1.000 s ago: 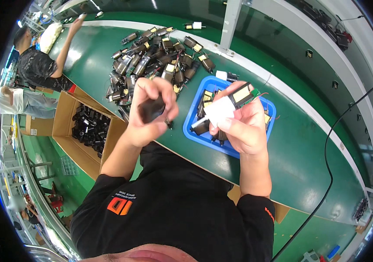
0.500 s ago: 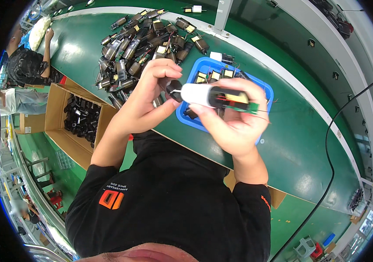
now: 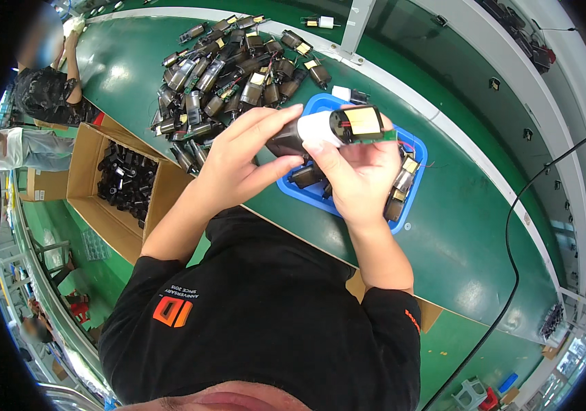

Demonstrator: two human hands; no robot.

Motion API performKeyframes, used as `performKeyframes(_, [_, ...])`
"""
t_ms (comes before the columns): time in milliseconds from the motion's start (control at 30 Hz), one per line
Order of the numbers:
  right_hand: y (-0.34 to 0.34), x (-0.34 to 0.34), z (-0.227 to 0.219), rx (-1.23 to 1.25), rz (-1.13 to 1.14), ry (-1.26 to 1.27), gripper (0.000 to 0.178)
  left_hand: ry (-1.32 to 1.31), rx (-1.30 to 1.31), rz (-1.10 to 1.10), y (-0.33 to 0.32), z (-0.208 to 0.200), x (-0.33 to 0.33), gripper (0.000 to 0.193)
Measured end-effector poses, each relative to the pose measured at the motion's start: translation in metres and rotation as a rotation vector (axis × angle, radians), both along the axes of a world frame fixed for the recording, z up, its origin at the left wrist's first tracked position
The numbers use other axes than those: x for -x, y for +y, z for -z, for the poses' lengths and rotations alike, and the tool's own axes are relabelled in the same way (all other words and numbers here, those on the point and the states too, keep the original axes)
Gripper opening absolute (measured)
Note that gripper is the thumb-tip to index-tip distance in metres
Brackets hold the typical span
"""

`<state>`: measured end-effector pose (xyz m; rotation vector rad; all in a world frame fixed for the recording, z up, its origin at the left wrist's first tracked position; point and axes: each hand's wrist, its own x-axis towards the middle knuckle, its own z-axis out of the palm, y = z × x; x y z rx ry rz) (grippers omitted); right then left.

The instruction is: The worker is assembling electronic components, specifically attaching white plastic pieces and circuit boards to black cylindrical housings on a factory assembly line.

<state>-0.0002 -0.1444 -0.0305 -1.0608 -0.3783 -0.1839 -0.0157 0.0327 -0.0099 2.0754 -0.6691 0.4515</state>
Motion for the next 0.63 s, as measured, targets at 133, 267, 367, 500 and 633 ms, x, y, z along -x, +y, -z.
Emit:
performKeyframes(133, [0.008,-0.002,0.01,-0.046,-0.019,0.079,0.047,-0.03,0.026,-0.019,0.004,0.008,-0.005,0.056])
performKeyframes(267, [0.01,-0.006,0.011,-0.105,-0.049,0.136,0.041,-0.001,0.002,-0.011,0.004,0.006,-0.008,0.058])
performKeyframes(367, [0.02,-0.005,0.016,-0.262,-0.074,0.165,0.039,0.02,0.014,-0.025,0.001,0.009,-0.009,0.058])
performKeyframes(500, [0.027,-0.004,0.024,-0.258,-0.101,0.197,0.048,0.046,0.119,0.006,0.006,0.011,-0.012,0.056])
performKeyframes(633, [0.004,-0.025,0.012,-0.232,-0.125,0.023,0.066,0.083,0.137,0.026,0.018,0.005,-0.011,0.053])
